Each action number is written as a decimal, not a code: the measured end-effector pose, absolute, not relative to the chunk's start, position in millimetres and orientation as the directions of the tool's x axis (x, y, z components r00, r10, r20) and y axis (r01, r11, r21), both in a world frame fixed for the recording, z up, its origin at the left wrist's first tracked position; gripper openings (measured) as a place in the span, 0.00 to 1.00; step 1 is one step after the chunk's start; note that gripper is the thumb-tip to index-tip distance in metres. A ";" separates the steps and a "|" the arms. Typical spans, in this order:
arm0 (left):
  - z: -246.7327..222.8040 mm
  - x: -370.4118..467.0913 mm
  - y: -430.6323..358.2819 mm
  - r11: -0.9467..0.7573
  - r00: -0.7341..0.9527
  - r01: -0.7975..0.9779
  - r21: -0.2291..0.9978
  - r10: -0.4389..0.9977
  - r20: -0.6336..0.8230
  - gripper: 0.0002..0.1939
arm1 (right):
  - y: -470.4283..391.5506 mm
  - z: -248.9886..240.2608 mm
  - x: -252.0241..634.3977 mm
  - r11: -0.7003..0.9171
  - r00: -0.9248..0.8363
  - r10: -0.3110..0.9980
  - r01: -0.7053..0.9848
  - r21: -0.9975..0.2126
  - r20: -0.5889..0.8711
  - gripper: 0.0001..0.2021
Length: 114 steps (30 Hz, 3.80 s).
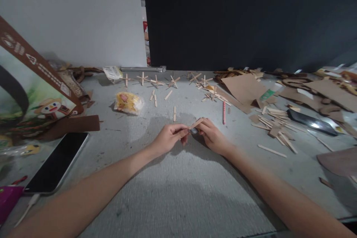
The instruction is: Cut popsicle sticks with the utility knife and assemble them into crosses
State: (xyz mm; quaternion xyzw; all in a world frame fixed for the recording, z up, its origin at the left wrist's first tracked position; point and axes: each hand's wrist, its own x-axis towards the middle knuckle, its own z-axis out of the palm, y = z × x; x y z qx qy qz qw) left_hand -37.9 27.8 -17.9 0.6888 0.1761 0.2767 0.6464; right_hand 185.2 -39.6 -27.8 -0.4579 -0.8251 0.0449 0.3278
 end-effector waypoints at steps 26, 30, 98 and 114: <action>-22.3 -36.9 31.5 -0.139 0.797 -0.086 0.987 0.585 0.152 0.25 | -36.7 -32.9 184.1 0.616 -0.389 0.755 0.698 -0.367 0.528 0.16; -20.2 -37.3 31.0 -0.114 0.791 -0.125 0.986 0.588 0.168 0.25 | -35.6 -32.9 184.7 0.609 -0.382 0.761 0.700 -0.374 0.524 0.16; -19.0 -37.5 28.3 -0.166 0.794 -0.089 0.982 0.584 0.171 0.27 | -34.6 -32.7 180.8 0.602 -0.375 0.759 0.715 -0.355 0.532 0.18; -21.9 -36.7 27.8 -0.159 0.806 -0.146 0.976 0.553 0.210 0.24 | -34.7 -34.3 179.8 0.590 -0.351 0.763 0.721 -0.363 0.542 0.15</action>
